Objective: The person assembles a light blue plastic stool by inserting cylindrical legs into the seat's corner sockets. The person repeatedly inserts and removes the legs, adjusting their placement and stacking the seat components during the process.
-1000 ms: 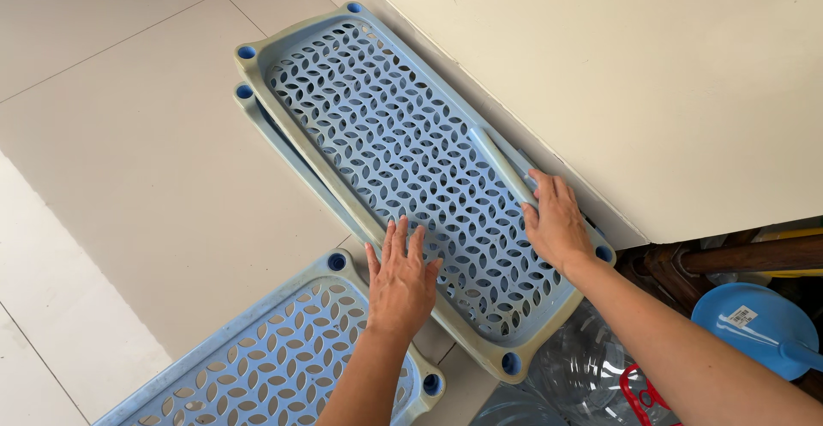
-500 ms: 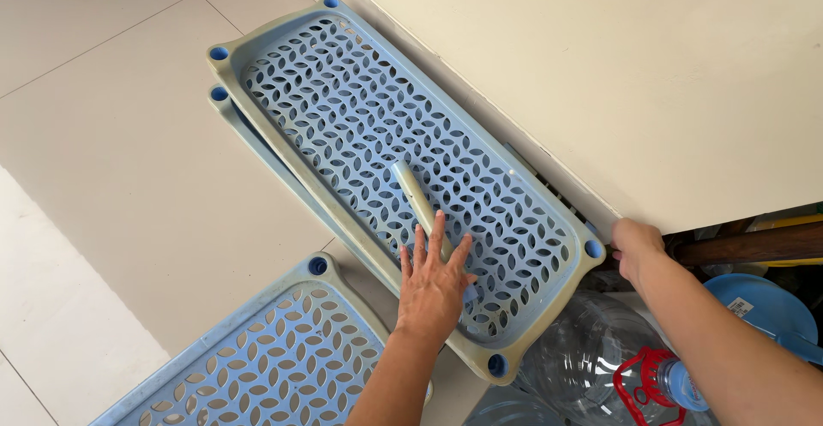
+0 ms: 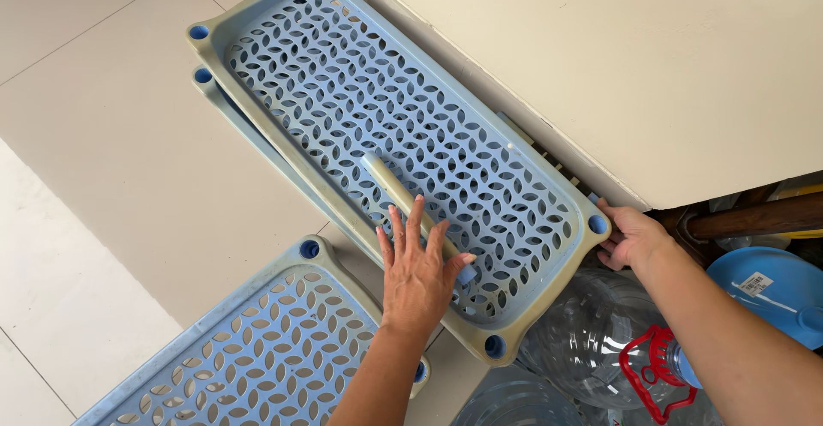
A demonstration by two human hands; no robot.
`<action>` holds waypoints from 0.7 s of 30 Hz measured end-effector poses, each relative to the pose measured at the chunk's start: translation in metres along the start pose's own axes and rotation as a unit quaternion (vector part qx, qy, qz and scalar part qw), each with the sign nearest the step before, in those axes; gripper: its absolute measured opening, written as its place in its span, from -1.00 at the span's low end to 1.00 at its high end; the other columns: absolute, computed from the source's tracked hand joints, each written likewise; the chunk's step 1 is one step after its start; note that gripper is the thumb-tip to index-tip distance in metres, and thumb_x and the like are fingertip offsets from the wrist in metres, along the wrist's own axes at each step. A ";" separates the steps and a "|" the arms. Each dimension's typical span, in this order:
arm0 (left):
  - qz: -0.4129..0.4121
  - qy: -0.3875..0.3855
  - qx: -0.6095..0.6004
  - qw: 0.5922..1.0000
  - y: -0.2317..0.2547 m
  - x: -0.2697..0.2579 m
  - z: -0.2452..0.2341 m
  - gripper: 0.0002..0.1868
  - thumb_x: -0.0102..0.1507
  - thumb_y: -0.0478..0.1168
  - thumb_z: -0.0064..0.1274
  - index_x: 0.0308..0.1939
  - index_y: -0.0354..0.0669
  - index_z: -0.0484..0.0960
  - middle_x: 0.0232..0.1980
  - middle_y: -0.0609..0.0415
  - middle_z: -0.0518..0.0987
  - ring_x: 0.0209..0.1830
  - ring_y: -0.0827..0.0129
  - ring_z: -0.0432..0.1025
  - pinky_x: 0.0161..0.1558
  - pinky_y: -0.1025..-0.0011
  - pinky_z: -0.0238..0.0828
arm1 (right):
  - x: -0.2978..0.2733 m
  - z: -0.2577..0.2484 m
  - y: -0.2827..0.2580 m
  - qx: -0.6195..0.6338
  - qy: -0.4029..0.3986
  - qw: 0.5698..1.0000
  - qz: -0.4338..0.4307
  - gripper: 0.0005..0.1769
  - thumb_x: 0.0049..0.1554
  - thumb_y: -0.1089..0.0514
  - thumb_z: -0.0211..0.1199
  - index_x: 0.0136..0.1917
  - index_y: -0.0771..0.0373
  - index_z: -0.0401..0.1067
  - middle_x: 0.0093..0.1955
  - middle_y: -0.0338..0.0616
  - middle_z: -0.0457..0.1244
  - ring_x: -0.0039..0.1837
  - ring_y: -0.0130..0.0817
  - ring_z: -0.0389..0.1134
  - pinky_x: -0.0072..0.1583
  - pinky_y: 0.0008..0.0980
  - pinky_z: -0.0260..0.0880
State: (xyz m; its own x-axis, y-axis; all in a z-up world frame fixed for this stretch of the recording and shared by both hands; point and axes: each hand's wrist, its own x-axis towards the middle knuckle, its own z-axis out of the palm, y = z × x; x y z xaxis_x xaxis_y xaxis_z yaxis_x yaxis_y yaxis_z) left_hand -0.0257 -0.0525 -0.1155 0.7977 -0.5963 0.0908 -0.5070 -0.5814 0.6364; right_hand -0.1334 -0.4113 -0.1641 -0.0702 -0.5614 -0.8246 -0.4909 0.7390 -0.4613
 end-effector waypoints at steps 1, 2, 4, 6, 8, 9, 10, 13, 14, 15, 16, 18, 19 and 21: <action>-0.003 0.003 0.006 1.000 0.000 -0.003 -0.002 -0.35 0.24 0.21 0.06 0.22 -0.19 0.53 0.54 -0.23 0.08 0.58 -0.30 -0.18 0.44 -0.29 -0.28 | -0.010 -0.006 -0.003 0.013 -0.001 1.000 0.010 -0.82 0.17 -0.12 0.34 0.00 -0.11 0.45 0.05 -0.37 0.27 0.22 -0.36 0.20 0.44 0.05 -0.06; -0.005 0.006 0.011 1.000 0.001 -0.006 -0.004 -0.36 0.24 0.21 0.06 0.20 -0.20 0.54 0.52 -0.25 0.11 0.59 -0.27 -0.17 0.45 -0.29 -0.28 | -0.020 -0.011 -0.006 0.026 -0.003 0.999 0.020 -0.83 0.18 -0.09 0.34 0.01 -0.13 0.44 0.09 -0.35 0.25 0.25 -0.32 0.17 0.46 0.13 -0.13; -0.013 0.013 0.014 1.000 0.002 -0.009 -0.009 -0.37 0.24 0.21 0.06 0.16 -0.21 0.55 0.47 -0.26 0.16 0.60 -0.20 -0.14 0.45 -0.28 -0.26 | -0.043 -0.027 -0.011 0.070 -0.011 0.997 0.010 -0.84 0.15 -0.10 0.33 0.01 -0.22 0.44 0.11 -0.42 0.21 0.28 -0.37 0.19 0.48 0.13 -0.19; -0.025 0.016 0.010 1.000 0.003 -0.014 -0.014 -0.37 0.22 0.21 0.05 0.14 -0.22 0.55 0.42 -0.24 0.21 0.60 -0.15 -0.11 0.45 -0.27 -0.24 | -0.066 -0.041 -0.005 0.072 -0.018 0.997 -0.032 -0.82 0.12 -0.13 0.33 0.02 -0.24 0.46 0.11 -0.46 0.21 0.27 -0.40 0.20 0.49 0.14 -0.24; -0.036 0.009 0.019 0.999 0.005 -0.018 -0.018 -0.36 0.23 0.20 0.06 0.16 -0.24 0.53 0.39 -0.24 0.22 0.59 -0.16 -0.10 0.44 -0.28 -0.22 | -0.087 -0.047 0.015 0.037 -0.022 0.994 -0.105 -0.77 0.10 -0.17 0.34 0.02 -0.20 0.49 0.09 -0.48 0.23 0.23 -0.41 0.20 0.49 0.15 -0.28; -0.042 0.006 0.024 0.999 0.006 -0.019 -0.021 -0.35 0.24 0.20 0.06 0.17 -0.25 0.52 0.37 -0.24 0.23 0.58 -0.16 -0.09 0.43 -0.28 -0.21 | -0.095 -0.041 0.029 0.054 -0.029 0.995 -0.082 -0.76 0.09 -0.18 0.38 0.00 -0.18 0.49 0.04 -0.47 0.21 0.21 -0.40 0.19 0.50 0.13 -0.24; -0.048 0.009 0.016 0.999 0.008 -0.021 -0.022 -0.33 0.24 0.20 0.06 0.19 -0.26 0.50 0.37 -0.24 0.23 0.57 -0.16 -0.09 0.43 -0.27 -0.20 | -0.104 -0.033 0.044 0.072 -0.035 0.995 -0.059 -0.74 0.07 -0.19 0.42 -0.02 -0.16 0.49 -0.02 -0.47 0.19 0.18 -0.39 0.19 0.50 0.10 -0.20; -0.060 0.013 -0.002 0.998 0.014 -0.025 -0.027 -0.32 0.25 0.17 0.06 0.23 -0.31 0.46 0.39 -0.26 0.21 0.55 -0.18 -0.05 0.41 -0.24 -0.15 | -0.132 0.001 0.089 0.056 -0.043 0.997 -0.035 -0.71 0.06 -0.22 0.42 0.00 -0.16 0.51 -0.12 -0.48 0.17 0.05 -0.42 0.19 0.37 -0.02 -0.08; -0.059 0.011 -0.006 0.998 0.016 -0.026 -0.029 -0.33 0.27 0.15 0.06 0.24 -0.32 0.45 0.40 -0.27 0.20 0.54 -0.19 -0.04 0.40 -0.24 -0.14 | -0.143 0.011 0.106 0.038 -0.027 0.998 -0.044 -0.69 0.06 -0.21 0.41 0.04 -0.16 0.53 -0.14 -0.49 0.18 -0.01 -0.45 0.17 0.30 -0.11 -0.02; -0.056 0.009 -0.010 0.998 0.018 -0.026 -0.030 -0.35 0.29 0.13 0.05 0.25 -0.32 0.44 0.41 -0.29 0.19 0.53 -0.20 -0.03 0.40 -0.23 -0.12 | -0.154 0.019 0.118 0.027 -0.018 0.997 -0.063 -0.66 0.07 -0.21 0.42 0.06 -0.11 0.54 -0.13 -0.48 0.18 -0.04 -0.48 0.18 0.22 -0.18 0.00; -0.059 0.012 -0.014 0.998 0.019 -0.026 -0.032 -0.38 0.30 0.10 0.05 0.24 -0.32 0.44 0.41 -0.28 0.20 0.52 -0.20 0.00 0.39 -0.21 -0.09 | -0.165 0.025 0.130 0.016 -0.010 0.996 -0.083 -0.62 0.08 -0.22 0.43 0.08 -0.05 0.54 -0.13 -0.47 0.19 -0.07 -0.51 0.18 0.13 -0.24 0.03; -0.068 0.017 -0.023 0.997 0.020 -0.031 -0.037 -0.43 0.31 0.04 0.05 0.24 -0.31 0.45 0.40 -0.26 0.23 0.50 -0.20 0.05 0.38 -0.18 -0.04 | -0.183 0.033 0.151 0.001 -0.030 0.995 -0.099 -0.64 0.06 -0.14 0.42 0.09 -0.03 0.53 -0.11 -0.48 0.23 -0.07 -0.52 0.21 0.07 -0.29 0.03; -0.067 0.027 -0.025 0.997 0.020 -0.034 -0.039 -0.45 0.32 0.01 0.05 0.24 -0.32 0.45 0.39 -0.28 0.24 0.49 -0.20 0.08 0.38 -0.15 -0.01 | -0.191 0.033 0.160 -0.009 -0.039 0.993 -0.107 -0.64 0.06 -0.10 0.41 0.10 -0.03 0.53 -0.09 -0.49 0.26 -0.07 -0.53 0.22 0.04 -0.31 0.03; -0.064 0.049 -0.029 0.996 0.019 -0.040 -0.046 -0.48 0.33 -0.04 0.05 0.23 -0.34 0.45 0.39 -0.31 0.25 0.46 -0.21 0.13 0.38 -0.09 0.05 | -0.204 0.034 0.174 -0.008 -0.048 0.993 -0.103 -0.67 0.08 -0.04 0.38 0.12 0.00 0.53 -0.09 -0.42 0.28 -0.06 -0.51 0.24 0.02 -0.34 0.08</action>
State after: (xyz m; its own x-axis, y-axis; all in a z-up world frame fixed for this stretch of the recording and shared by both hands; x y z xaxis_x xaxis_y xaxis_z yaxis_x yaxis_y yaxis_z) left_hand -0.0523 -0.0143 -0.0718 0.8843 -0.4602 0.0792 -0.3814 -0.6138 0.6912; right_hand -0.1751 -0.1557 -0.0873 0.1165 -0.6618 -0.7406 -0.5007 0.6048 -0.6193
